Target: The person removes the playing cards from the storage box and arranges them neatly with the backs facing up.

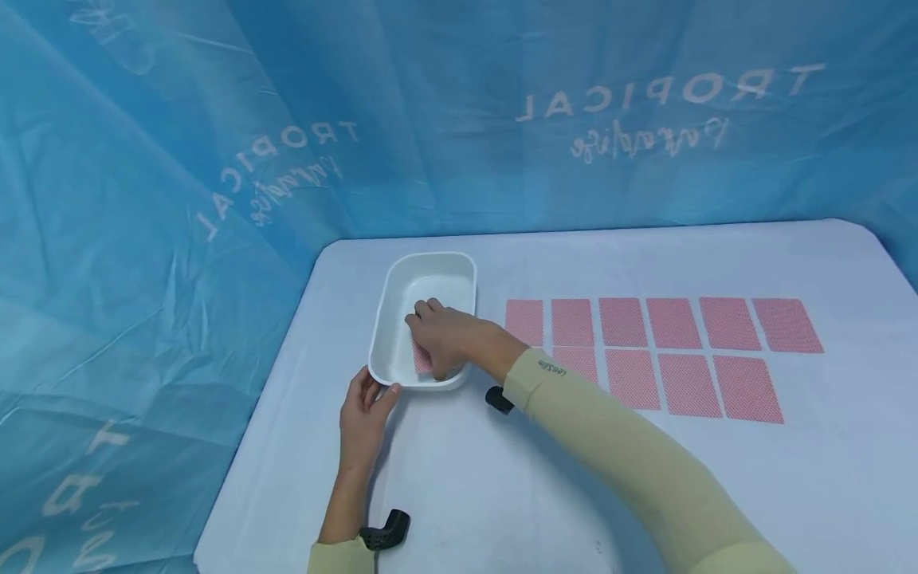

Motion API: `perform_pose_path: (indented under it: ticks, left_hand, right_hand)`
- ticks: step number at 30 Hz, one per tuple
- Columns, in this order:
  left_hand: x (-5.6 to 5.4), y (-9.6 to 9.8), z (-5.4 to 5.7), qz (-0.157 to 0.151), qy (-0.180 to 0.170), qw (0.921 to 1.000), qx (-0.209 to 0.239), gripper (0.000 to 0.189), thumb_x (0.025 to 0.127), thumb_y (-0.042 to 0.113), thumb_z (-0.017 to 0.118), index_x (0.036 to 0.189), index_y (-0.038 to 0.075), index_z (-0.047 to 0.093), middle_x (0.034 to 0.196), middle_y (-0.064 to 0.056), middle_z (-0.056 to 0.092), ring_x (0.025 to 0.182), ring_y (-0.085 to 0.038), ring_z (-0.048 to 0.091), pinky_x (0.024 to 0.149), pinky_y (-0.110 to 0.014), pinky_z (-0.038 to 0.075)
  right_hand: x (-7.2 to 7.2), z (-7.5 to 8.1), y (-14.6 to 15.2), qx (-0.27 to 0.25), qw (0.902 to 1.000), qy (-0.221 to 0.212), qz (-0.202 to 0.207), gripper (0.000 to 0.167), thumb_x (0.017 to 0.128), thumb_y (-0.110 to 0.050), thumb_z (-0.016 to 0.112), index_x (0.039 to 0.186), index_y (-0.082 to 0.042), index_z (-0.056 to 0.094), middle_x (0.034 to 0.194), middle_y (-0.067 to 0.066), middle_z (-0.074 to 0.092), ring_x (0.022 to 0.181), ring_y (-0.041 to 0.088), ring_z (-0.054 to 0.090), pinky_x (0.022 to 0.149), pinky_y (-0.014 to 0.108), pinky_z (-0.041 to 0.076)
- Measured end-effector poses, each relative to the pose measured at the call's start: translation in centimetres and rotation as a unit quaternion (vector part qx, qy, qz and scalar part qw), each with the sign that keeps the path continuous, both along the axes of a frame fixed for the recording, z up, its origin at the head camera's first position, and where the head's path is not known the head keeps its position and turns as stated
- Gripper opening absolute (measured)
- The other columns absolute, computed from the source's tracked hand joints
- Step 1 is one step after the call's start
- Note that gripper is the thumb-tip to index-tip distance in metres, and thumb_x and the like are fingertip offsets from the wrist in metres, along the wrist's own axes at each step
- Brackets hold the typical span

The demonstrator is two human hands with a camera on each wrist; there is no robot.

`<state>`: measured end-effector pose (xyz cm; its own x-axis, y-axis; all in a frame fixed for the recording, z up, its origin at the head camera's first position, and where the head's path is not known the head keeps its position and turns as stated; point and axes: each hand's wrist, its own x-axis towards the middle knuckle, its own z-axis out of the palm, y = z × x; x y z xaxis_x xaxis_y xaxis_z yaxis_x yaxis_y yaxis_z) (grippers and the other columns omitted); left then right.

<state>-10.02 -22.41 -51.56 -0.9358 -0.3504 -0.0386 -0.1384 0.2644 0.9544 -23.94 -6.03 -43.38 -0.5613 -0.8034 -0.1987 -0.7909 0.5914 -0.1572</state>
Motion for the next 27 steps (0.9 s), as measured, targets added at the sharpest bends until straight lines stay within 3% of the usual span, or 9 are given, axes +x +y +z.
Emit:
perform_pose_path:
  ticks: [20, 27]
  left_hand:
    - [0.1, -0.1, -0.1, -0.003, 0.005, 0.9999, -0.01, 0.068, 0.088, 0.04, 0.07, 0.144, 0.016, 0.039, 0.142, -0.003, 0.046, 0.129, -0.017, 0.045, 0.092, -0.017, 0.045]
    - [0.0, 0.1, -0.1, -0.003, 0.007, 0.9999, -0.007, 0.068, 0.087, 0.039, 0.07, 0.144, 0.017, 0.04, 0.141, 0.0, 0.047, 0.128, -0.017, 0.046, 0.095, -0.022, 0.046]
  right_hand:
    - [0.5, 2.8, 1.0, 0.004, 0.9998, 0.017, 0.01, 0.084, 0.072, -0.039, 0.079, 0.14, -0.008, 0.039, 0.121, 0.004, 0.04, 0.106, 0.019, 0.035, 0.09, 0.031, 0.043]
    - [0.6, 3.7, 1.8, 0.008, 0.9999, 0.011, 0.002, 0.084, 0.073, -0.038, 0.078, 0.14, -0.008, 0.039, 0.123, 0.004, 0.041, 0.109, 0.019, 0.036, 0.092, 0.031, 0.042]
